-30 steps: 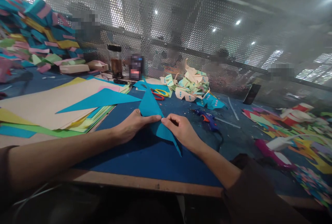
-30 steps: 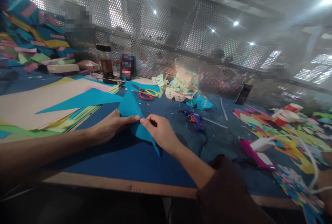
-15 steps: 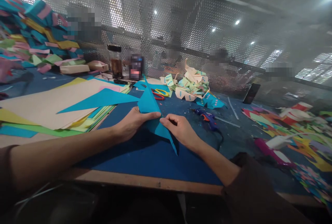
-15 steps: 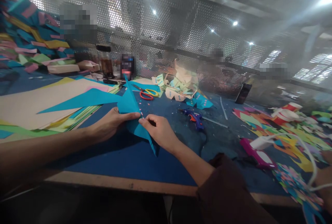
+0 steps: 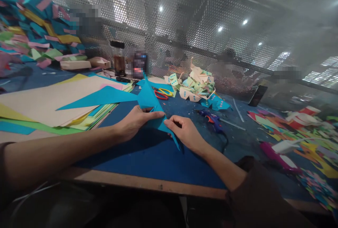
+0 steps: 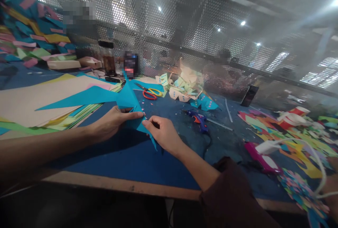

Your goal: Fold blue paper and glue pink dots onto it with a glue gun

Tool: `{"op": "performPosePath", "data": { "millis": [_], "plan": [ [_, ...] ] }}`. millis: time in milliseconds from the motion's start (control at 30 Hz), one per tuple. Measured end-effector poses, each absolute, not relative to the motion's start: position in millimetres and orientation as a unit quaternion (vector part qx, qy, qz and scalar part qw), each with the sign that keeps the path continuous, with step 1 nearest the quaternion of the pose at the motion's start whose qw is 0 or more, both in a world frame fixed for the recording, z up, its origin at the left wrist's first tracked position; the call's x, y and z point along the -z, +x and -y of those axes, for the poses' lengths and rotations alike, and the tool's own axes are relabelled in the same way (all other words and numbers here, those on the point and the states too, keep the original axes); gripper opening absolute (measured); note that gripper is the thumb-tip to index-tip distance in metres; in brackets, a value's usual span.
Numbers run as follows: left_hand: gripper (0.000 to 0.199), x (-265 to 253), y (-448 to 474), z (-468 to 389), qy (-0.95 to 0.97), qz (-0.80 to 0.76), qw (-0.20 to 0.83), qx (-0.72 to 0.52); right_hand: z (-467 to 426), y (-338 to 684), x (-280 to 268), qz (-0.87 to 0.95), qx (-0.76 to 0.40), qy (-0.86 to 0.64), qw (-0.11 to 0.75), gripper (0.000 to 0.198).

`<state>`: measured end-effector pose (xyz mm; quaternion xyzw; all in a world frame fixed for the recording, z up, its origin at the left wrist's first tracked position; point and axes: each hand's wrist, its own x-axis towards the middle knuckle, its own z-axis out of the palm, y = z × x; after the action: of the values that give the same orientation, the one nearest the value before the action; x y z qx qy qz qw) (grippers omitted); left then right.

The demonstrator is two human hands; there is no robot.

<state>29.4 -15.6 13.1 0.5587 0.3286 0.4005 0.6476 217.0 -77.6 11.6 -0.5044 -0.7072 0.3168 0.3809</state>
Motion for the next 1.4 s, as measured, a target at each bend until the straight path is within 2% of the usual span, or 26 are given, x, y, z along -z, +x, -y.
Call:
{"op": "performPosePath", "data": {
  "millis": [100,367,467,600,700,967,1400],
  "plan": [
    [0.026,-17.2,28.1,15.0,0.547,-0.338,0.649,-0.407,77.7,217.6,-9.5,0.684,-0.351,-0.508,0.388,0.037],
    [0.029,-17.7,29.6,19.8,0.545,-0.347,0.672,-0.363,78.7,215.8,-11.2,0.685,-0.337,-0.513,0.391,0.037],
    [0.027,-19.1,28.5,18.1,0.548,-0.339,0.667,-0.374,79.9,217.1,-13.6,0.707,-0.277,-0.513,0.4,0.033],
    [0.028,-21.2,27.3,15.5,0.539,-0.357,0.66,-0.383,81.8,220.4,-17.1,0.74,-0.146,-0.487,0.44,0.012],
    [0.031,-21.0,27.2,15.4,0.542,-0.364,0.656,-0.378,82.4,223.0,-17.5,0.779,-0.097,-0.442,0.434,0.014],
    [0.027,-17.2,26.5,16.7,0.561,-0.356,0.654,-0.362,82.8,224.9,-15.6,0.828,-0.026,-0.423,0.367,0.016],
    [0.027,-13.1,26.7,13.8,0.569,-0.358,0.649,-0.357,83.8,224.8,-15.0,0.835,0.015,-0.41,0.366,0.014]
  ]
}}
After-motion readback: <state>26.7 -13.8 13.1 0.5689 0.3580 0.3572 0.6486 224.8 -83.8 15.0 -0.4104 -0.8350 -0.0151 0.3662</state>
